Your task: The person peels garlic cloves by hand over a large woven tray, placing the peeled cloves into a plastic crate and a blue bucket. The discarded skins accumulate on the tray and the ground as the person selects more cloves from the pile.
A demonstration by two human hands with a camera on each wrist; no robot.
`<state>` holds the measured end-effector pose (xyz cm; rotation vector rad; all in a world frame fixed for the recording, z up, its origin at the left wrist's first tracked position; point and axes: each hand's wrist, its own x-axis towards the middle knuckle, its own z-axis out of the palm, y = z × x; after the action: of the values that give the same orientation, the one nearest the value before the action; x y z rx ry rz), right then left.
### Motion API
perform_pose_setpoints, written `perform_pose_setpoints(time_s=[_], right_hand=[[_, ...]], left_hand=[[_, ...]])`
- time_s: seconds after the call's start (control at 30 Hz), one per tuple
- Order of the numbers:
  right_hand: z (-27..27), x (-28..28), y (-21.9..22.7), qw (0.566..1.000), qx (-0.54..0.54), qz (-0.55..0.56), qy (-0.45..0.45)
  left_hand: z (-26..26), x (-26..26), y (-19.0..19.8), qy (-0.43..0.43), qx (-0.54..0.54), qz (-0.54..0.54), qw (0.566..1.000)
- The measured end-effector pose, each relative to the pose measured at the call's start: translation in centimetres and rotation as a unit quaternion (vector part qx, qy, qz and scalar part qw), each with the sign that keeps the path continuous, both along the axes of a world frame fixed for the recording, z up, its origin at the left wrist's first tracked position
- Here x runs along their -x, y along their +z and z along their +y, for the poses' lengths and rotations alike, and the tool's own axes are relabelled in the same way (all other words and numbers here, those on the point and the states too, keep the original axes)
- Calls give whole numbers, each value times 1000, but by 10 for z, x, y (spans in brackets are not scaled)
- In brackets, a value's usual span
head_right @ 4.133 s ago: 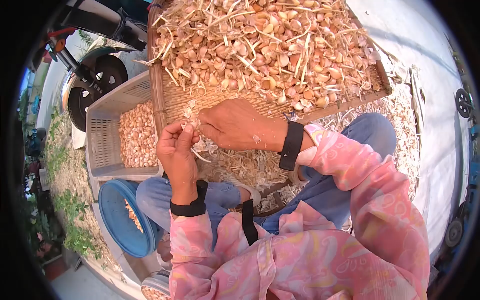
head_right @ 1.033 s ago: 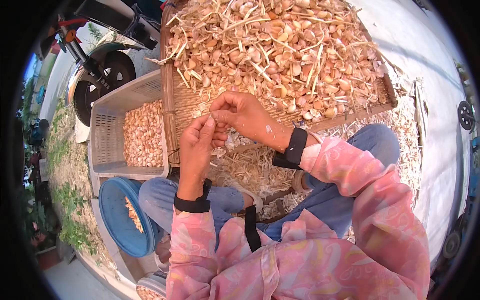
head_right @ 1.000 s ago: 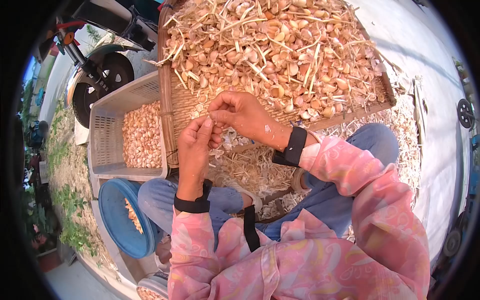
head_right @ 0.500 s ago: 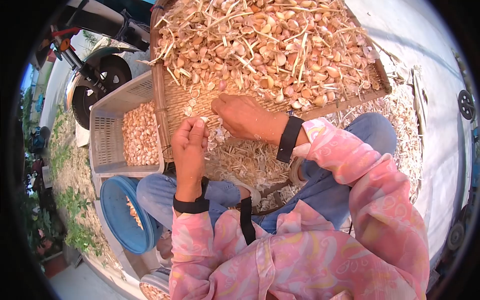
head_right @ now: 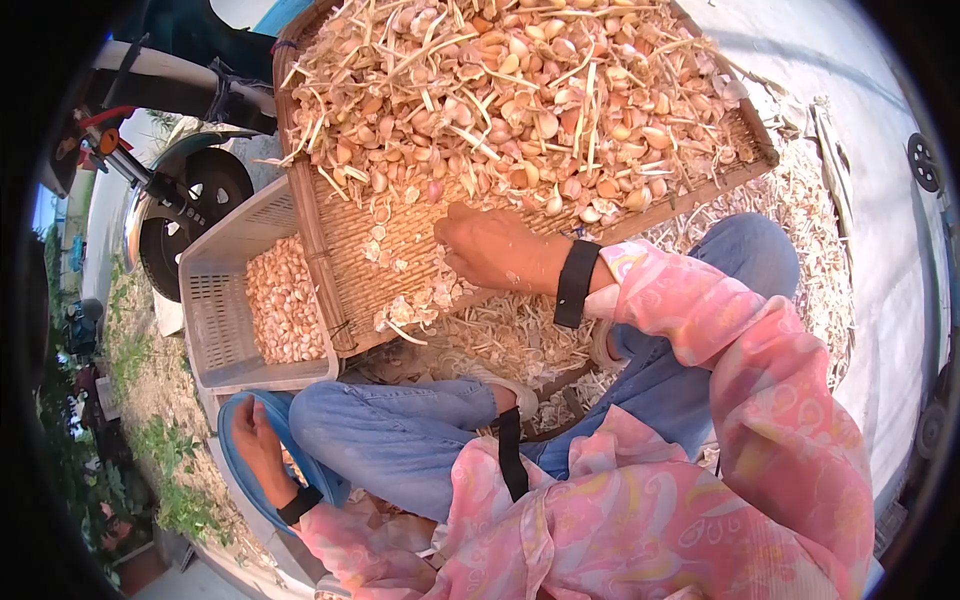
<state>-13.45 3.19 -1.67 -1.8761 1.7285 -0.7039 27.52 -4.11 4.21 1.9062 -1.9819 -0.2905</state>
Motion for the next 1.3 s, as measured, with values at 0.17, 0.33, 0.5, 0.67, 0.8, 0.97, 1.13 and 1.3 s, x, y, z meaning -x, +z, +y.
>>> perform_pose_setpoints(time_s=[0.17, 0.33, 0.5, 0.67, 0.8, 0.97, 1.13, 1.3], right_hand=[[-5, 2, -7, 999, -27, -33, 28], [-11, 19, -15, 999, -21, -38, 3], [-10, 22, -14, 998, -24, -59, -9], [-9, 23, -17, 997, -16, -76, -13], [-10, 24, -18, 997, -17, -72, -5], [-13, 25, -17, 997, -18, -69, -7], [-17, 22, -22, 995, 6, -96, -23], [-22, 18, -18, 995, 18, -92, -34]], left_hand=[[-34, 266, -15, -373, 30, 118, 920], [-52, 337, -59, -372, 26, -32, 927], [-48, 293, -69, -365, -47, -2, 930], [-49, 271, -62, -388, 3, -41, 921], [-47, 283, -54, -383, 50, -114, 915], [-56, 286, -66, -383, -20, -140, 913], [-63, 266, -66, -325, -191, 167, 911], [-52, 244, -43, -123, -422, 607, 662]])
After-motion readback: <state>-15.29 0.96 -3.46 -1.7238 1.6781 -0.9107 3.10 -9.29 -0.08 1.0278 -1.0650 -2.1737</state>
